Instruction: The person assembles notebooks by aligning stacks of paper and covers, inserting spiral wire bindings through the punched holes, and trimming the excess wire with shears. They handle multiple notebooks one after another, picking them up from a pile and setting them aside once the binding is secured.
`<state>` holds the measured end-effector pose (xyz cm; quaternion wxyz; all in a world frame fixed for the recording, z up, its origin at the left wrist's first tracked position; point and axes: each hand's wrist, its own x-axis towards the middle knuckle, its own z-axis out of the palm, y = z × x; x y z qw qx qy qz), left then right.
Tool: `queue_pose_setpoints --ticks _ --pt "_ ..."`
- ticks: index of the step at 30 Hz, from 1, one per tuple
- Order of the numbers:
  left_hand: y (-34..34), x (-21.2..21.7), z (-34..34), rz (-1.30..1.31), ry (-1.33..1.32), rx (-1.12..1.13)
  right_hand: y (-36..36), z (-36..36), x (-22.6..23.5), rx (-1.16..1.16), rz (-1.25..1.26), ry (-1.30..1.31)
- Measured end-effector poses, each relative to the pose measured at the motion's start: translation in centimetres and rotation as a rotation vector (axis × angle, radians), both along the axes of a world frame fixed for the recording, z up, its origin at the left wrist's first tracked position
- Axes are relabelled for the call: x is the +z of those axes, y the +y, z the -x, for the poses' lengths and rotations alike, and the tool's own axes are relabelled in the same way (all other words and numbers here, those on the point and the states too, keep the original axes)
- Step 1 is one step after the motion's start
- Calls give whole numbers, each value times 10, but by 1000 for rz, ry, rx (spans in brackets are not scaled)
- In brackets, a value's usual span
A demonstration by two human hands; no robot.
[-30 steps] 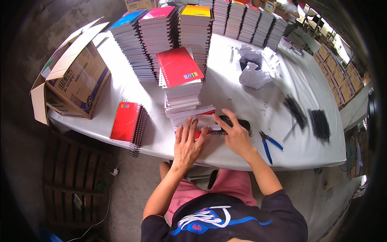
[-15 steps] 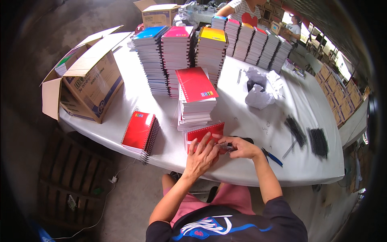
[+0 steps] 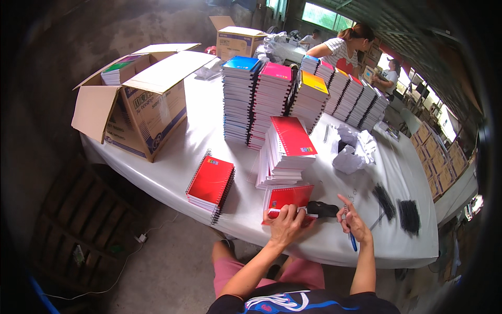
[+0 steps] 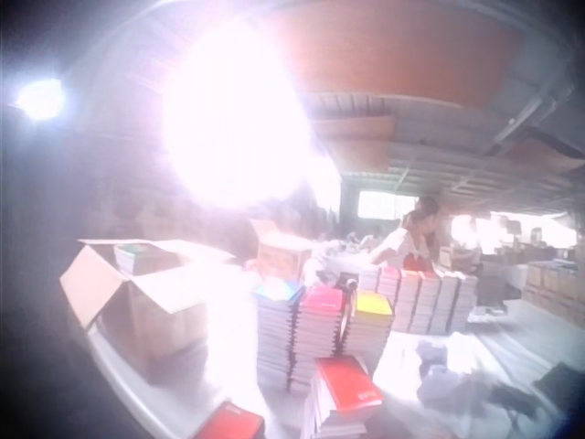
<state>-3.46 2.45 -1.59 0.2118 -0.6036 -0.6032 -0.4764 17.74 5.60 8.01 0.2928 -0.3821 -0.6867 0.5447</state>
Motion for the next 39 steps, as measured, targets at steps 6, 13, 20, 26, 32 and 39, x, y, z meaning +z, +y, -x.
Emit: queue_pose_setpoints --ticks 6,13,20,26,32,39 --pt "-5 5 7 1 -87 -93 0 10 -19 -37 -183 -248" --pt "-4 -1 15 -21 -61 -54 -14 34 -5 -46 -315 -430" --pt "-5 -5 10 -19 -105 -96 -21 50 -14 -180 -162 -134" --pt "-8 -3 13 -47 -127 -132 -17 55 -19 -147 -82 -105" --pt "-6 -3 6 -1 -149 -160 -21 44 -23 -134 -194 -111" --pt "-13 -4 1 23 -97 -141 -16 42 -17 -133 -262 -123"
